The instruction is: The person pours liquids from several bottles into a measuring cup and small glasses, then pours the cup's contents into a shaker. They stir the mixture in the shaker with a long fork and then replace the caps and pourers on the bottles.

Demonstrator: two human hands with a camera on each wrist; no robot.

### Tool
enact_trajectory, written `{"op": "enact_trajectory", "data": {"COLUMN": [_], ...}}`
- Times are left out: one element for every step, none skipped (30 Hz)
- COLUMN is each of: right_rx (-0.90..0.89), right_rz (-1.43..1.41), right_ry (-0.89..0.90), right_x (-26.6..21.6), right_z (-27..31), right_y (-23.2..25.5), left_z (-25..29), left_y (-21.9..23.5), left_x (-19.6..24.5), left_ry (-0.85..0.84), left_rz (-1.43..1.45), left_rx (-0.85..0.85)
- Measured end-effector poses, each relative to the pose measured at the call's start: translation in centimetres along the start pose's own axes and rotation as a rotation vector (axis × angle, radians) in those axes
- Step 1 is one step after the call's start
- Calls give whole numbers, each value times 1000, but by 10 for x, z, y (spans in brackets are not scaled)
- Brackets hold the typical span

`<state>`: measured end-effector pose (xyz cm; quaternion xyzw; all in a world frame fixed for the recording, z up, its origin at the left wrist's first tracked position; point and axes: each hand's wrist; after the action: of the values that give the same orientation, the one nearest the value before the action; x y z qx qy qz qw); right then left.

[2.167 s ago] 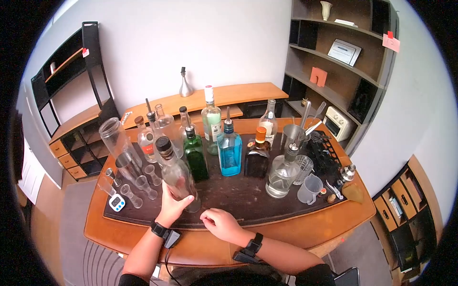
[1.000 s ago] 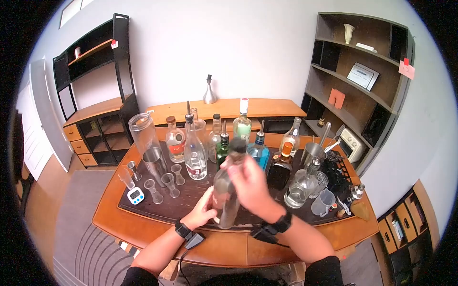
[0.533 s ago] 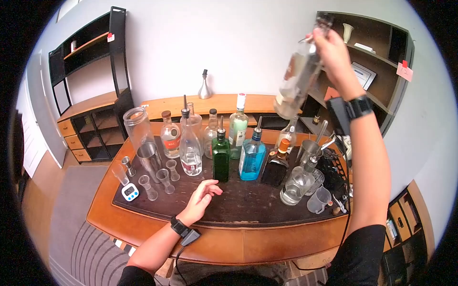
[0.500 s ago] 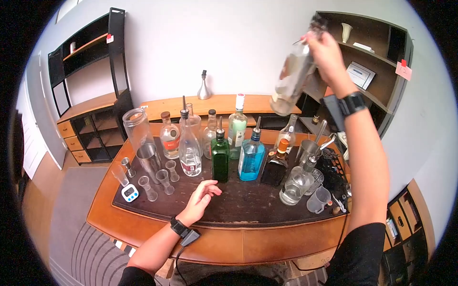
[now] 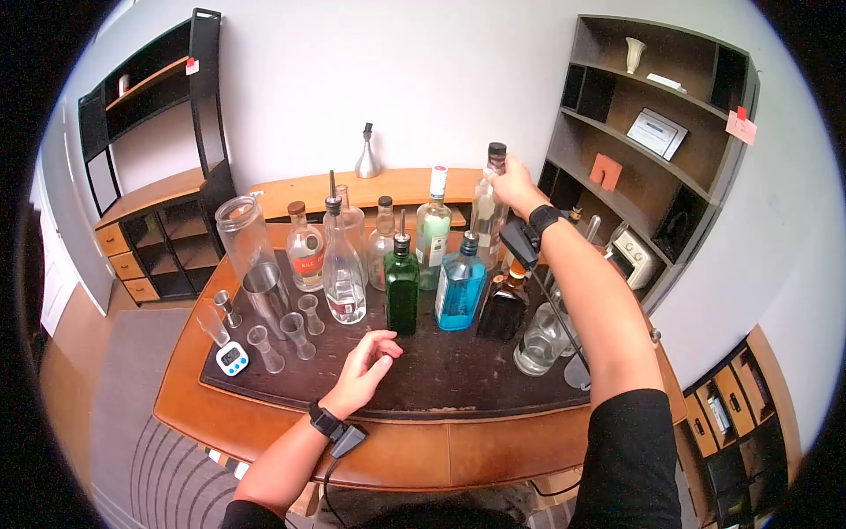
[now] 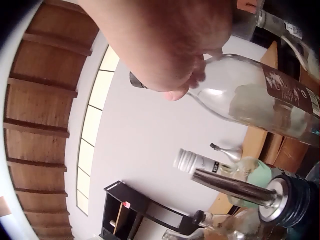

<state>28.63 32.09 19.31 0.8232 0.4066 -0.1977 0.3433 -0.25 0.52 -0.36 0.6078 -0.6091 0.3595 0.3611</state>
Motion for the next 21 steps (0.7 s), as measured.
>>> {"op": "enact_trajectory", "data": {"right_rx": [-33, -66, -66, -97, -128, -132, -131, -137, -142, -141, -163, -186, -183, -170, -158, -155, -161, -168, -167, -178, -189], "right_rz": [9, -28, -24, -4, 14, 9, 9, 45, 80, 79, 128, 176, 174, 148, 122, 121, 127, 134, 133, 71, 8], "right_ry": [-63, -151, -149, -201, -254, -240, -241, -230, -219, -220, -226, -232, -233, -257, -282, -287, -327, -365, -367, -383, -399], "right_x": [9, 8, 6, 4, 6, 19, 34, 31, 27, 23, 24, 24, 24, 25, 26, 27, 14, 11, 8, 6, 5], "right_z": [1, 7, 11, 15, 16, 11, 8, 11, 15, 18, 19, 20, 20, 21, 22, 23, 26, 27, 29, 29, 29], "right_y": [-4, -8, -9, -10, -11, -18, -21, -20, -19, -18, -17, -16, -17, -17, -17, -15, -9, -6, -4, -3, -2], "left_z": [0, 0, -1, -2, -2, -2, -2, -2, -2, -2, -2, -2, -2, -2, -2, -2, -2, -2, -2, -2, -1], "left_y": [0, 1, 0, -1, -1, -1, -1, -1, -1, -1, -2, -2, -2, -2, -2, -2, -2, -2, -2, -2, -2], "left_x": [2, 4, 4, 4, 3, 3, 2, 2, 2, 2, 3, 3, 3, 3, 2, 2, 1, 1, 0, 0, -1], "left_ry": [2, -18, -39, -42, -47, -51, -50, -53, -56, -56, -60, -64, -65, -65, -64, -63, -53, -44, -43, -42, -41], "left_rz": [4, -37, -79, -75, -78, -83, -83, -90, -97, -98, -101, -104, -106, -110, -113, -115, -107, -99, -100, -99, -99], "left_rx": [2, 3, 4, 4, 33, 62, 61, 64, 67, 65, 64, 62, 60, 61, 62, 56, 59, 64, 62, 63, 65]}}
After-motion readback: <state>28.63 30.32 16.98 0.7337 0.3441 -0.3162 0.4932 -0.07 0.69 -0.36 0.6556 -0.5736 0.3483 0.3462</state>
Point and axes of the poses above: each hand's wrist, its own z-axis away from the middle knuckle, its own y-axis out of the back of the hand, x = y × z, and after that the axes turned 11 degrees about x, right-handed
